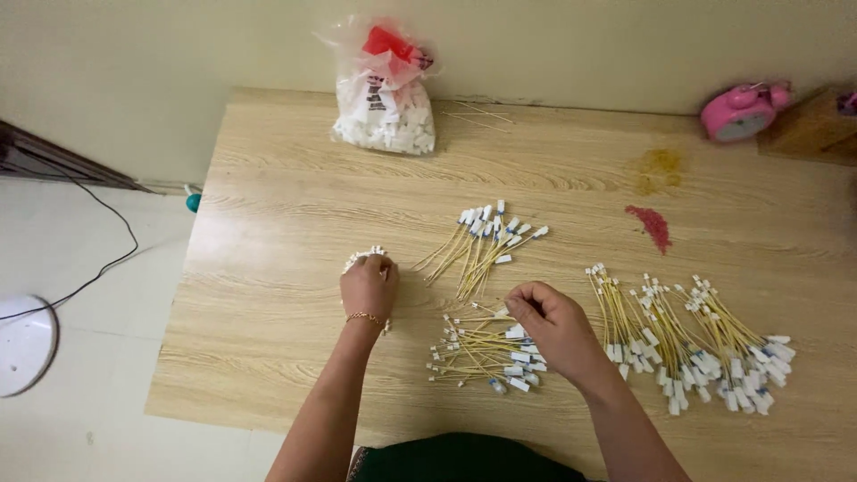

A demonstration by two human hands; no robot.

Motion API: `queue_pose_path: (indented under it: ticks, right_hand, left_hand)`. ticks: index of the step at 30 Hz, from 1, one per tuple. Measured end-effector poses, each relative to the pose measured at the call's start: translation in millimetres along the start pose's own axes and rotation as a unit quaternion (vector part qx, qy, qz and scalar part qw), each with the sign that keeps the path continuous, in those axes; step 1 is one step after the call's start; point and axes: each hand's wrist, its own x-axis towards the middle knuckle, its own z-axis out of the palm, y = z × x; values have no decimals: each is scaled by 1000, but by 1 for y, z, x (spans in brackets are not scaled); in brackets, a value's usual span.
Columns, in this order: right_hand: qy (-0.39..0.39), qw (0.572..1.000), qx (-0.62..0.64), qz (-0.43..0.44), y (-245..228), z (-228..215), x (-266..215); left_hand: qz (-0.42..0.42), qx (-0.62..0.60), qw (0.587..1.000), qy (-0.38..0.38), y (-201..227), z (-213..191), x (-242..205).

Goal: Manually attach small white plastic connector heads to individual yellow wires on a wooden workbench.

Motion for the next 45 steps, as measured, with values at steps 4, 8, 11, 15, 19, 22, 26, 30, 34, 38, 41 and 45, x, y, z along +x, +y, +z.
queue_pose_path:
  ticks: [4, 8, 11, 15, 19, 22, 26, 30, 34, 38, 41, 45]
  right_hand:
    - [-9, 998, 48, -26, -3, 0, -2]
    - [-6, 999, 22, -43, -17, 1, -6]
    - [-7, 999, 38, -38, -31, 1, -12]
    - [4, 999, 18, -31, -38, 1, -16]
    - [8, 1000, 4, -23, -40, 2, -19]
    - [0, 998, 43, -47, -36, 4, -20]
    - [24, 999, -13, -26, -55, 4, -27]
    - [29, 998, -50, -36, -57, 3, -29]
    - [26, 998, -50, -18, -54, 2, -28]
    - [27, 998, -56, -8, -58, 3, -30]
    - [34, 997, -61, -25, -60, 4, -30]
    - [33, 995, -83, -33, -61, 6, -30]
  left_hand:
    - [-69, -395, 911, -93, 29, -2, -19]
    - [-78, -615, 770, -153, 73, -26, -52]
    - [-98, -701, 671, -222, 88, -24, -70]
    - [-95, -763, 578, -274, 96, -25, -84]
    - [-80, -734, 609, -289, 102, -39, -92]
    - [-63, -708, 640, -293, 106, -51, -95]
    - [-59, -713, 635, -292, 106, -49, -96]
    - [-47, -720, 632, -282, 105, -41, -97]
    - [-73, -745, 600, -282, 105, -37, -95]
    - [-117, -786, 533, -292, 100, -32, -94]
    - [-126, -808, 488, -306, 98, -29, -95]
    - [-125, -815, 470, -314, 98, -31, -98]
